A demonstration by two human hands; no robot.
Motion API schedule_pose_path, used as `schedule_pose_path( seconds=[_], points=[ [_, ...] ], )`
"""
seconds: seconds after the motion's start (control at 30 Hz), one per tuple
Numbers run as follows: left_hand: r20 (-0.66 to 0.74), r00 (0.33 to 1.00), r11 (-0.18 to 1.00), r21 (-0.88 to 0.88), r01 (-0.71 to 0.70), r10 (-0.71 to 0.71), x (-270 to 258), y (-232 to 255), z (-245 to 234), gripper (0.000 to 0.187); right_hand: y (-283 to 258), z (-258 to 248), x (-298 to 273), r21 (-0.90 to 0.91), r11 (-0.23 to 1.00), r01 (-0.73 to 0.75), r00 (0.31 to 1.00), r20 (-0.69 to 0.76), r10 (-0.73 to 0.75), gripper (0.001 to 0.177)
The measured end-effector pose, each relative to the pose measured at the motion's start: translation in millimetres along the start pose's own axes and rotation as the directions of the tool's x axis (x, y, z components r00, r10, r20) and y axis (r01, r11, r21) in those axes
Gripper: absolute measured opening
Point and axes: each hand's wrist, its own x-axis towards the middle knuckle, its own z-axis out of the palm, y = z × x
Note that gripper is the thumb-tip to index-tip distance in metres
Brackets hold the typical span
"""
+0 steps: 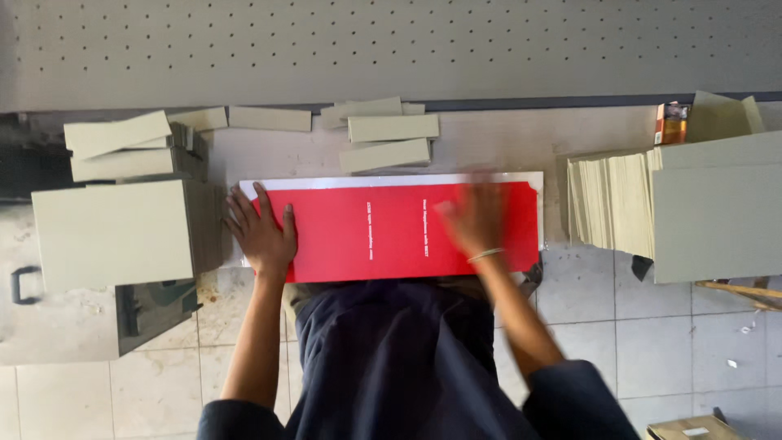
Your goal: The person repeatedly places a stack of book pages onto a white board, aligns them, and covers them with a red cover sheet. They smooth the cover and then remove the assembled unit, repeating the process with new stacks of pages and covers.
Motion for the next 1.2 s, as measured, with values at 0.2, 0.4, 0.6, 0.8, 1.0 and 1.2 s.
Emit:
schedule_pose_path(
  seconds=[0.2,0.4,0.6,0.8,1.0,1.2],
  points=[
    [0.030,0.980,0.826,0.534,-0.183,0.198,-43,114,49,0.053,83,3,-15,-0.202,0.958,-0.202,0.979,-0.046,0.197,0.081],
    [-0.199,0.858,0.764,-0.392,-0.513,0.474,-79,161,116,0.070,93,9,-18,-0.169,0.956,-0.241,0.967,0.039,0.251,0.084],
    [-0.163,0.983,0.996,0.059,-0.072,0.081,-9,-5,18,0.063,61,32,-19,-0.360,0.895,-0.263,0.965,-0.105,0.242,0.082],
    [-0.102,0.995,0.997,0.079,-0.007,0.015,-8,-2,17,0.067,-187,103,-34,0.158,0.932,0.327,0.925,0.149,-0.350,0.070],
    [-0.103,0.995,0.998,0.067,0.010,-0.003,-12,-5,10,0.071,-22,25,-14,-0.135,0.991,0.024,1.000,0.003,-0.024,0.063],
    [-0.217,0.870,0.886,-0.042,-0.462,0.443,-45,40,17,0.065,54,1,-47,-0.011,0.990,0.142,0.988,-0.067,-0.142,0.080]
  ],
)
